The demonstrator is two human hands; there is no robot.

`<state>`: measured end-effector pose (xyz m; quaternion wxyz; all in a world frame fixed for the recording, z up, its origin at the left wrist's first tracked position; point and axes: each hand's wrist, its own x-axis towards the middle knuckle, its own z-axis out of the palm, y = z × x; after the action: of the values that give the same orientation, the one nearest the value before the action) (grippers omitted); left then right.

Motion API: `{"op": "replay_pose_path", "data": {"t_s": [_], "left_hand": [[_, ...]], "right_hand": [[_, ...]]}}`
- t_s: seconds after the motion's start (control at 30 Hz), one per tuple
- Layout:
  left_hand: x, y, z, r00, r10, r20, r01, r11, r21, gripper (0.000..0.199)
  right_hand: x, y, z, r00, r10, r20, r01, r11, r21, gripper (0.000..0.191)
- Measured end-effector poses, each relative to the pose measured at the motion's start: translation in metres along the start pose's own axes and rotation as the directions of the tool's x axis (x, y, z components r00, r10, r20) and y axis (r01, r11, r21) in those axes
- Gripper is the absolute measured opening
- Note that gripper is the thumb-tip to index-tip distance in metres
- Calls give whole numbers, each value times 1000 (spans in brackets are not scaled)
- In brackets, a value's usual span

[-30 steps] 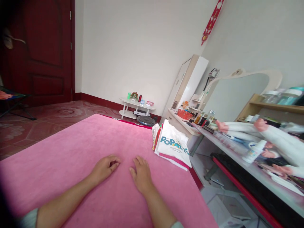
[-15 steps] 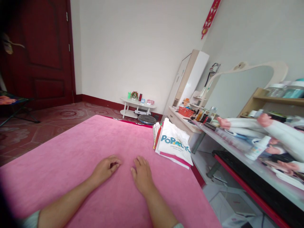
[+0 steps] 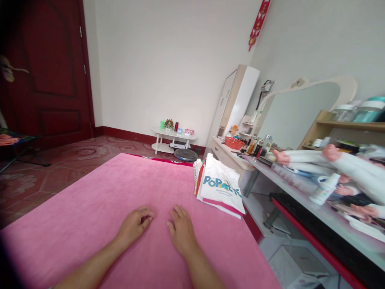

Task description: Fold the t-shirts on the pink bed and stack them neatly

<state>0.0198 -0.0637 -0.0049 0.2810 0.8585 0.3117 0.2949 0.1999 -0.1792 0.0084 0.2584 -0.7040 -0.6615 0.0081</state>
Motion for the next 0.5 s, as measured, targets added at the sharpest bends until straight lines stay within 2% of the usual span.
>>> {"op": "replay_pose_path", "data": {"t_s": [0.5], "left_hand": [[1, -1, -1, 1000, -20, 2, 20, 999, -37, 26]], "right_hand": [[4, 3, 3, 1000, 6, -18, -6, 1000, 18, 41]]}}
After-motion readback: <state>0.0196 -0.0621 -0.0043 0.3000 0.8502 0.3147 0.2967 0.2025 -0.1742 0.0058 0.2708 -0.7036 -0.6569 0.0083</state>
